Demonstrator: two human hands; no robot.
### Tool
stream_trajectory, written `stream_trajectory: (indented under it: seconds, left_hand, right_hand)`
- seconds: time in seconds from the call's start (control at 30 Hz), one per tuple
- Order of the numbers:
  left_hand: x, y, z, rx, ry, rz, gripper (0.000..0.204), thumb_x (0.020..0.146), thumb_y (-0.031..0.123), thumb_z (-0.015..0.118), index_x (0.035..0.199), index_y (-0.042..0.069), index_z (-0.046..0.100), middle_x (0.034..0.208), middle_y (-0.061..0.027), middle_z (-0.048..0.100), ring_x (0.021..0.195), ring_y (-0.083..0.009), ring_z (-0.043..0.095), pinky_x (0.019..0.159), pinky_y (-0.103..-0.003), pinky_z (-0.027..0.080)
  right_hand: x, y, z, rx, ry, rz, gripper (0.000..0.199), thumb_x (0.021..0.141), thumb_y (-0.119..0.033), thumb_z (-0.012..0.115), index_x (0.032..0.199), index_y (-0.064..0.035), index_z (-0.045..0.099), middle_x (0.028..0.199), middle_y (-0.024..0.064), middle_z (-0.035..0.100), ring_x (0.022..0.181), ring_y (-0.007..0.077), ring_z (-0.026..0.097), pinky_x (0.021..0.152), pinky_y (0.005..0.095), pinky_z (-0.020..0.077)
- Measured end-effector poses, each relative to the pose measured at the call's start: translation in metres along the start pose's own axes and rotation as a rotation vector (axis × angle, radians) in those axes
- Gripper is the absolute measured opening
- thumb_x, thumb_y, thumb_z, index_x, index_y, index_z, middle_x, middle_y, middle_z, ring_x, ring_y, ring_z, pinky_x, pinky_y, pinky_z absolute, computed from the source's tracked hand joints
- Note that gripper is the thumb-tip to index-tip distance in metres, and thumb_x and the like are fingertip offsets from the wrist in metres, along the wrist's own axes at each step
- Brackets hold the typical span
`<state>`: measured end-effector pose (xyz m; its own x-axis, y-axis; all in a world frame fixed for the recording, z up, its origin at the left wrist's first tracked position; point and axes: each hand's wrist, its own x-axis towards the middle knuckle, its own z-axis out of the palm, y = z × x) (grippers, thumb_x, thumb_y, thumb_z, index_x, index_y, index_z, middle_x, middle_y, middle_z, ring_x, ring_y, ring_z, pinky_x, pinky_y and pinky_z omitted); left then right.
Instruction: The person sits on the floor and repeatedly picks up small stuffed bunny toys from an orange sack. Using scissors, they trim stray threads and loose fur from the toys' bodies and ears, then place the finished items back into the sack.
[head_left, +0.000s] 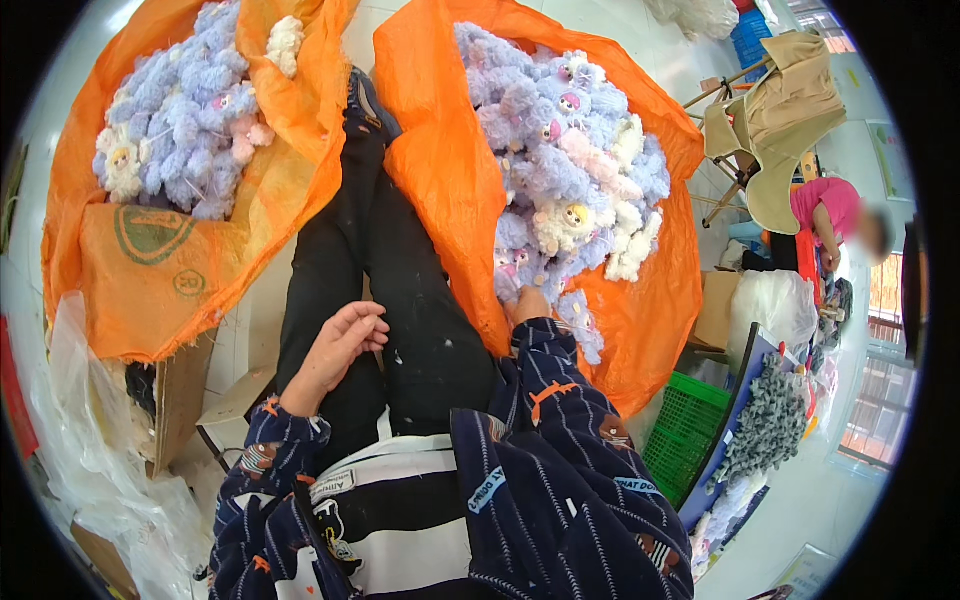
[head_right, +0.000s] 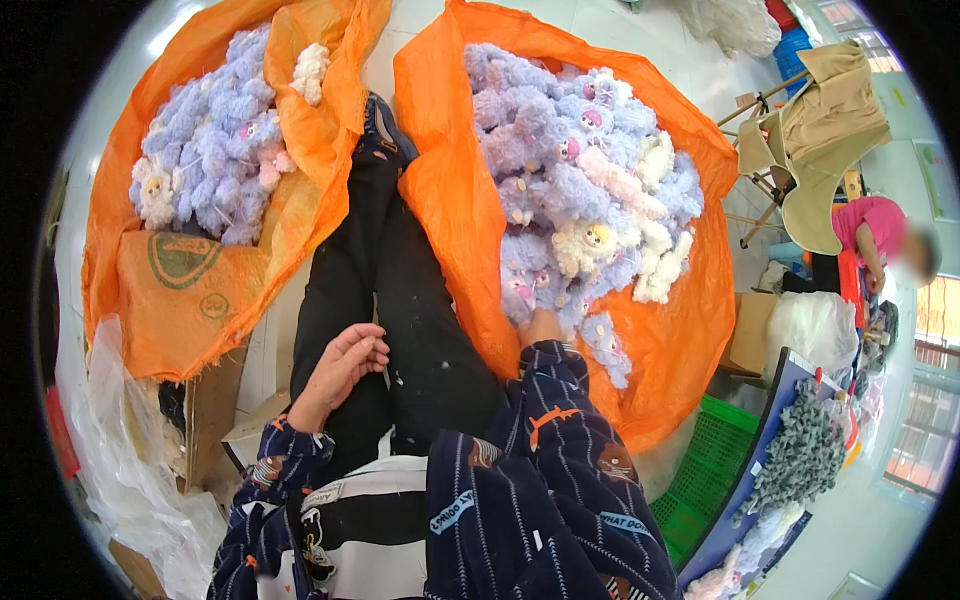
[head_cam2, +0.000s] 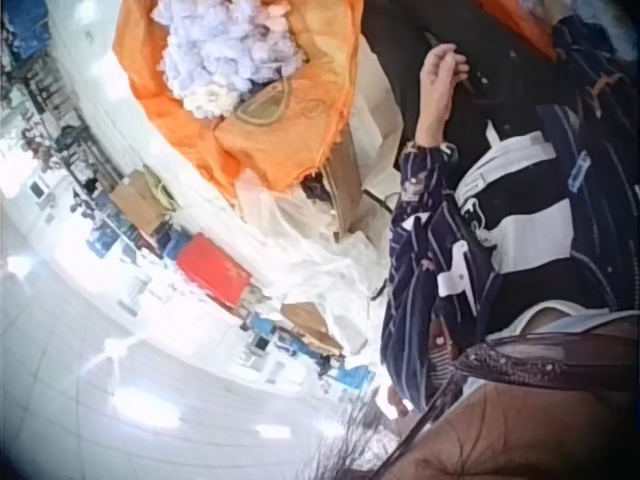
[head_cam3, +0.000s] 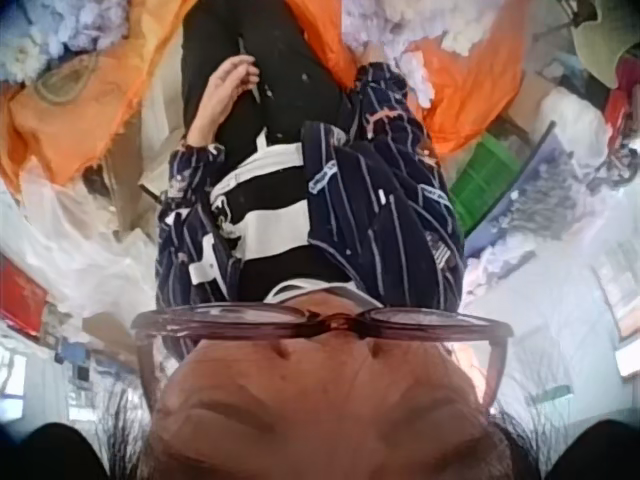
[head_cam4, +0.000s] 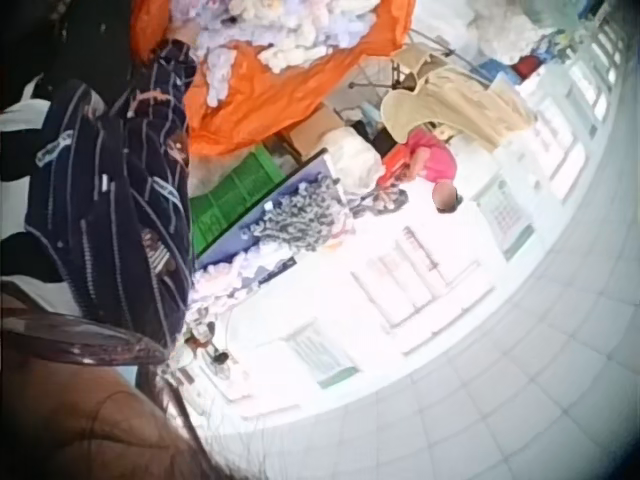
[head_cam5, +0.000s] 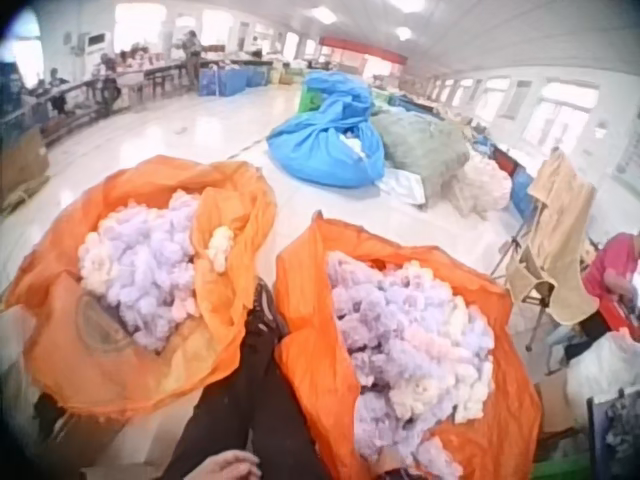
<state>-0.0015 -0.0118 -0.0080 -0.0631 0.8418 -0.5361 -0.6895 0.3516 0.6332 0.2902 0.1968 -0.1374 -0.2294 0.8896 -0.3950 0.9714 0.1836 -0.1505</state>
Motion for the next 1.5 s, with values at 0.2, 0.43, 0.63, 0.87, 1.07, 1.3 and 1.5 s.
stream_trajectory:
  seconds: [0.2,0.43,0.63,0.87,1.07,1.3,1.5]
  left_hand:
    - [-0.009,0.001,0.003,0.080,-0.022,0.009,0.024,0.091,0.020,0.048,0.109,0.005,0.051,0.092,-0.0037,0.057,0.083,-0.0093,0.054,0.074,-0.022,0.045]
    - [-0.021,0.028,0.015,0.295,-0.114,0.172,0.038,0.090,0.027,0.048,0.119,0.004,0.046,0.107,-0.0075,0.054,0.094,-0.0139,0.053,0.080,-0.025,0.043]
    - [-0.036,0.038,0.003,0.147,-0.437,0.215,0.066,0.081,0.032,0.058,0.132,0.002,0.030,0.127,-0.0122,0.043,0.116,-0.0220,0.042,0.092,-0.034,0.038]
    - [-0.103,0.003,0.014,-0.115,-0.361,0.189,0.051,0.077,0.013,0.066,0.121,0.000,0.045,0.114,-0.0090,0.055,0.106,-0.0171,0.050,0.094,-0.029,0.036]
    - [-0.106,-0.005,0.023,0.178,-0.137,0.236,0.056,0.073,0.008,0.069,0.123,0.001,0.043,0.113,-0.0049,0.054,0.104,-0.0128,0.049,0.093,-0.028,0.036]
    - [-0.097,-0.012,0.017,-0.207,-0.332,0.028,0.050,0.077,0.012,0.063,0.123,0.001,0.045,0.112,-0.0059,0.055,0.103,-0.0128,0.051,0.089,-0.027,0.040]
    - [-0.091,-0.025,0.024,0.035,-0.276,0.011,0.041,0.075,0.010,0.066,0.113,0.000,0.053,0.106,-0.0062,0.059,0.096,-0.0137,0.054,0.087,-0.027,0.041]
  right_hand:
    - [-0.024,0.027,-0.100,-0.256,0.253,-0.265,0.034,0.069,-0.026,0.066,0.094,-0.0091,0.050,0.091,0.0109,0.056,0.073,0.0319,0.059,0.059,0.0430,0.0464]
    - [-0.106,-0.045,-0.248,-0.202,0.471,-0.793,0.029,0.063,-0.012,0.065,0.091,-0.0099,0.055,0.102,0.0050,0.057,0.062,0.0255,0.057,0.051,0.0337,0.0440]
    - [-0.156,-0.120,-0.275,-0.149,0.450,-1.441,0.025,0.062,-0.005,0.061,0.087,-0.0056,0.060,0.109,0.0109,0.057,0.057,0.0164,0.054,0.049,0.0278,0.0430]
    - [-0.145,-0.178,-0.203,0.422,0.602,-0.998,0.037,0.071,0.007,0.056,0.107,-0.0030,0.053,0.115,0.0171,0.052,0.073,0.0161,0.058,0.063,0.0274,0.0485]
    - [-0.154,-0.185,-0.151,1.627,-0.317,-0.116,0.011,0.082,-0.012,0.060,0.083,-0.0040,0.053,0.082,0.0020,0.055,0.072,0.0099,0.052,0.064,0.0239,0.0426]
    - [-0.171,-0.215,-0.147,1.529,-0.230,-0.296,0.033,0.078,-0.011,0.064,0.107,0.0006,0.053,0.099,0.0068,0.058,0.086,0.0144,0.055,0.075,0.0264,0.0448]
    - [-0.166,-0.217,-0.130,1.411,-0.067,-0.421,0.025,0.079,-0.011,0.062,0.100,0.0030,0.056,0.090,0.0045,0.059,0.080,0.0134,0.055,0.072,0.0253,0.0444]
